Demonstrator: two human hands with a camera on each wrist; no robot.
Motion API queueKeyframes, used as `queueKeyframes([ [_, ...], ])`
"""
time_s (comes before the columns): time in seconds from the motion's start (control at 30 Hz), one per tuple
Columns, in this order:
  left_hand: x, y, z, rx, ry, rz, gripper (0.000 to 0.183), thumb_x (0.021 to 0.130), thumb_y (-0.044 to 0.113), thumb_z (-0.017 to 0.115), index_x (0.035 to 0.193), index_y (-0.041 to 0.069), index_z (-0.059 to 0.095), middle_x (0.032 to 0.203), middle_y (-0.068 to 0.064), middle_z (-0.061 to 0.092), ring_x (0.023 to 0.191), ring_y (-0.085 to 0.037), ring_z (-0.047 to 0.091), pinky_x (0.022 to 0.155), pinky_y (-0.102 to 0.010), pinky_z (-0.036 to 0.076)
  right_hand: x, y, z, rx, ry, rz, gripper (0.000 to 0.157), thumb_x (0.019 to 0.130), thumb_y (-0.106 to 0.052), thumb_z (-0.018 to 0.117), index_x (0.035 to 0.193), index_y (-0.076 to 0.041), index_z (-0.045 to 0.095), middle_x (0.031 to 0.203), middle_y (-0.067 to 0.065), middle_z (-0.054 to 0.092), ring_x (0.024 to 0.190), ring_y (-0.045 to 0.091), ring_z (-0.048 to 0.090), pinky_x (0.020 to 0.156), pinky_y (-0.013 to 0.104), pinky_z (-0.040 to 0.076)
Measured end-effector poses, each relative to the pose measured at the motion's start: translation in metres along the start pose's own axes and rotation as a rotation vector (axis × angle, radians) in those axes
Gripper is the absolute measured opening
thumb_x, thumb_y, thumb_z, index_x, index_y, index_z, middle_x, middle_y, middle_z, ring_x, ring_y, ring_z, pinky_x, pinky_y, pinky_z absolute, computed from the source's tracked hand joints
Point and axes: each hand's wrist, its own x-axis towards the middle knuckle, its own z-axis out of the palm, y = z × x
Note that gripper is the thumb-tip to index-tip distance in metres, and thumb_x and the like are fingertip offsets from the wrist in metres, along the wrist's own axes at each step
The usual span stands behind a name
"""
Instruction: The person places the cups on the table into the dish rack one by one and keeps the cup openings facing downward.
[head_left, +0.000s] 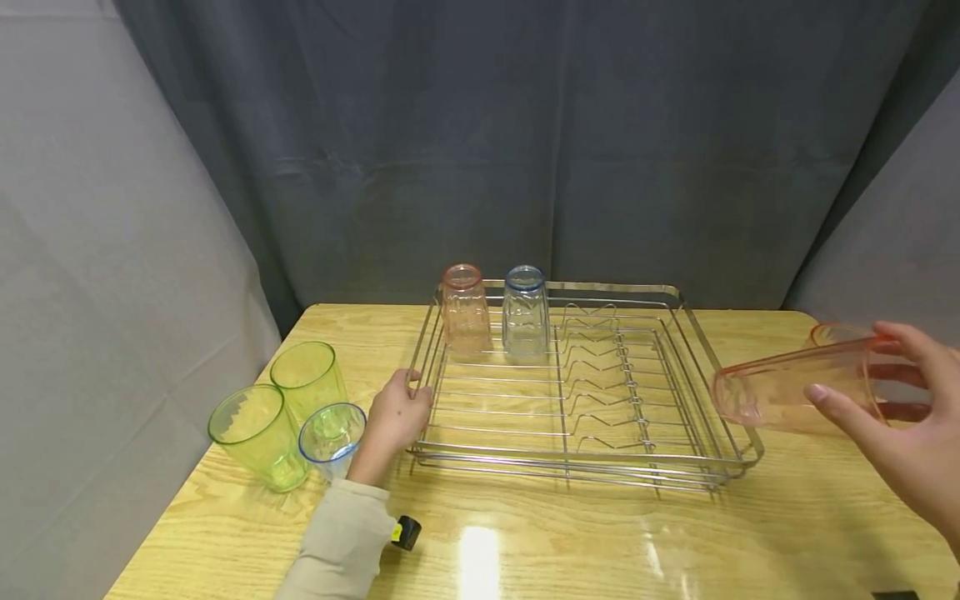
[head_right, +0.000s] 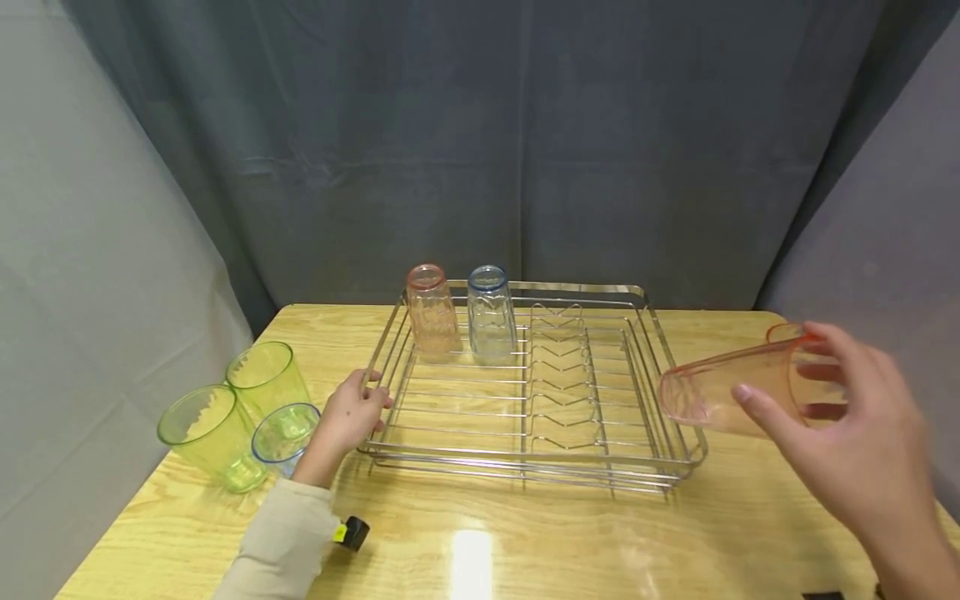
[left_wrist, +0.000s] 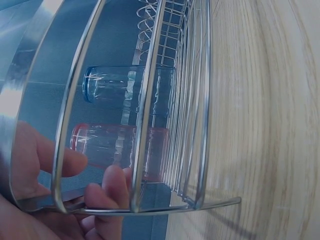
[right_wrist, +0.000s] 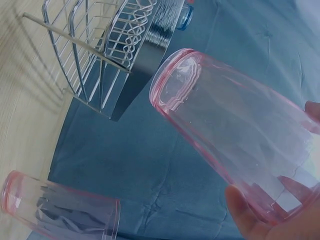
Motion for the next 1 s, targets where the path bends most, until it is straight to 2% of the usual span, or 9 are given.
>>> queueKeyframes([
  [0.33,0.000,0.000,0.001,0.002,-0.006,0.001,0.048,0.103,0.026,0.043,0.145,0.003,0.040,0.107,-0.016,0.068,0.063,-0.018,0.062,0.054,-0.028,0.043,-0.005,-0.005,0.003,0.066,-0.031,0.000,0.074,0.081,0.000,0.075,0.146,-0.019,0.046,0.115,-0.033,0.042,0.096,-0.019,0.044,0.073,-0.006,0.034],
  [0.57,-0.001,0.000,0.000,0.002,0.002,-0.004,0.046,0.104,0.026,0.043,0.144,0.003,0.041,0.114,-0.016,0.069,0.078,-0.030,0.070,0.054,-0.028,0.046,-0.004,-0.014,0.006,0.080,-0.069,-0.050,0.071,0.081,0.000,0.074,0.145,-0.019,0.048,0.115,-0.033,0.045,0.096,-0.018,0.045,0.073,-0.004,0.033],
  [0.73,0.000,0.000,0.001,0.004,0.016,-0.001,0.046,0.103,0.026,0.043,0.143,0.002,0.042,0.112,-0.016,0.069,0.074,-0.027,0.069,0.055,-0.027,0.046,-0.002,-0.021,0.006,0.095,-0.091,-0.040,0.071,0.082,-0.001,0.074,0.144,-0.021,0.048,0.114,-0.032,0.046,0.098,-0.016,0.045,0.074,-0.003,0.033],
  [0.83,-0.002,-0.002,0.003,0.065,0.065,0.019,0.046,0.103,0.027,0.044,0.141,0.001,0.046,0.108,-0.015,0.070,0.074,-0.025,0.068,0.059,-0.031,0.049,-0.002,-0.023,0.007,0.097,-0.099,-0.034,0.070,0.082,-0.001,0.075,0.144,-0.021,0.048,0.116,-0.031,0.046,0.100,-0.015,0.045,0.076,-0.004,0.033],
  [0.93,-0.004,-0.001,0.004,0.138,0.170,0.080,0.046,0.102,0.027,0.047,0.139,-0.001,0.050,0.114,-0.017,0.068,0.091,-0.030,0.069,0.074,-0.041,0.056,-0.003,-0.025,0.009,0.091,-0.101,-0.037,0.071,0.083,-0.002,0.075,0.145,-0.020,0.047,0.119,-0.032,0.045,0.101,-0.015,0.044,0.076,-0.004,0.032],
  [1.0,-0.005,0.001,0.004,0.181,0.243,0.134,0.046,0.101,0.025,0.049,0.138,-0.002,0.051,0.122,-0.019,0.066,0.104,-0.034,0.067,0.085,-0.048,0.055,-0.003,-0.025,0.011,0.089,-0.096,-0.039,0.072,0.083,-0.003,0.075,0.146,-0.020,0.047,0.122,-0.033,0.044,0.102,-0.016,0.043,0.076,-0.003,0.032],
])
